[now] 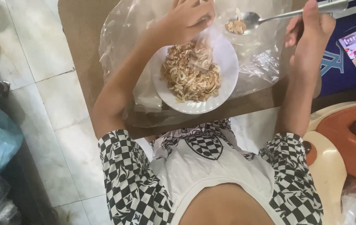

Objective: Bagging shredded food into small plastic bags using a spoon and hands

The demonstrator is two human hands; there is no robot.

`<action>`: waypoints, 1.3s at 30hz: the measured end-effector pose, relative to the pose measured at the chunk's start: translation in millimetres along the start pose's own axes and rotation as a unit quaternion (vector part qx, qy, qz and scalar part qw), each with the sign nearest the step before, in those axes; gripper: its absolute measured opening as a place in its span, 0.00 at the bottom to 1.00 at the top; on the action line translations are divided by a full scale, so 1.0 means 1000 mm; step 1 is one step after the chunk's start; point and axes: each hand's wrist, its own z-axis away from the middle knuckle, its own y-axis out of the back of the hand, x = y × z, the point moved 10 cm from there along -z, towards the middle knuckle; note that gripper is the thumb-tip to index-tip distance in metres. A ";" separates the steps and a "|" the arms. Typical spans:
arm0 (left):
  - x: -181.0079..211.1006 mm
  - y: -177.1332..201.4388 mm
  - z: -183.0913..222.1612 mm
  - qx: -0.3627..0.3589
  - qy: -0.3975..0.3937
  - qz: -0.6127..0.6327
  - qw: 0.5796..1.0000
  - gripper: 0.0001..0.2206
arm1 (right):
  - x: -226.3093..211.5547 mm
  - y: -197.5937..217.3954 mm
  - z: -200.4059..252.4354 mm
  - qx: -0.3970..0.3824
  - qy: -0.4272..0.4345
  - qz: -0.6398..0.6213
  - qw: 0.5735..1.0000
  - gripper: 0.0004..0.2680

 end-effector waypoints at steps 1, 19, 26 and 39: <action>0.002 0.002 0.001 0.000 -0.001 0.000 1.000 0.07 | -0.001 0.000 -0.003 0.001 0.001 0.000 1.000 0.25; 0.030 0.039 0.013 0.162 -0.110 -0.072 0.978 0.06 | 0.002 -0.051 -0.059 -0.123 -0.069 0.092 0.986 0.16; 0.050 0.043 0.014 0.152 -0.113 -0.061 0.980 0.06 | -0.034 -0.077 -0.042 -0.200 -0.082 0.209 0.954 0.19; 0.122 0.063 0.074 0.196 -0.180 -0.180 0.947 0.12 | -0.108 -0.088 0.024 -0.285 0.076 0.234 0.927 0.22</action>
